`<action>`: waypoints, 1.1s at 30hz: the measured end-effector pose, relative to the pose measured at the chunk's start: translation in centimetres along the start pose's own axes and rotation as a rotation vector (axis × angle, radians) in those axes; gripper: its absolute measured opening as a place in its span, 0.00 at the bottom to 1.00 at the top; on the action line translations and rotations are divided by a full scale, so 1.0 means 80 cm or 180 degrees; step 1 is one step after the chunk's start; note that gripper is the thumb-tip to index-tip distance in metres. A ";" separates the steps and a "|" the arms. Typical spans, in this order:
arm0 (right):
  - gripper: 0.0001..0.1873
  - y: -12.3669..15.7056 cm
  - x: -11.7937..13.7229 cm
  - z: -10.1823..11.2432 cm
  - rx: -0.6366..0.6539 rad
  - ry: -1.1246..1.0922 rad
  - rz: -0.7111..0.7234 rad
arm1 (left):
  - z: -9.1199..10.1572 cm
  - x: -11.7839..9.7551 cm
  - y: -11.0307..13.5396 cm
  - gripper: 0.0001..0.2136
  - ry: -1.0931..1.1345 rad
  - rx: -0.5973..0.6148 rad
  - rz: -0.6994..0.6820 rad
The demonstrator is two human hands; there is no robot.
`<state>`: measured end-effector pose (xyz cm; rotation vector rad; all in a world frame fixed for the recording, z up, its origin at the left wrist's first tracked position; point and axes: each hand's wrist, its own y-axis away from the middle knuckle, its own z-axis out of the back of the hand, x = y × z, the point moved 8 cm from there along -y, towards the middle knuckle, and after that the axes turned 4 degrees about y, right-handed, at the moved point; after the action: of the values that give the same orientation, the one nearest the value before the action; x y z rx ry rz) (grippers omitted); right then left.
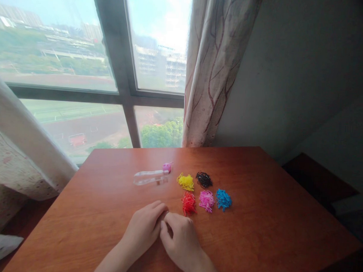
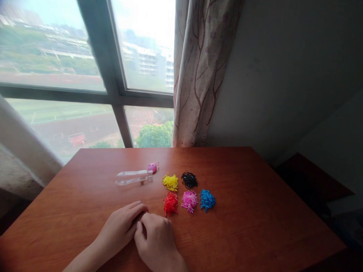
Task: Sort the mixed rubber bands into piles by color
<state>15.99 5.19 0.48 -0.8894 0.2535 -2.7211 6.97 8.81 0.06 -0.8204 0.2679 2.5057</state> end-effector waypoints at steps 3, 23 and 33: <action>0.08 0.000 0.001 0.001 0.0007 0.0001 0.0010 | 0.000 0.000 0.000 0.07 0.0008 -0.0017 -0.0020; 0.08 0.000 0.002 0.002 0.0085 -0.0090 -0.0008 | 0.001 -0.001 0.000 0.06 -0.0037 -0.0013 -0.0022; 0.10 -0.087 -0.070 0.120 0.0157 0.0768 -0.0067 | 0.001 -0.003 -0.001 0.11 -0.0149 -0.0042 -0.0126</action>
<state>24.73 12.71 6.75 -0.5528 0.2236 -2.8399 7.15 8.79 0.28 -0.7635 0.2175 2.4887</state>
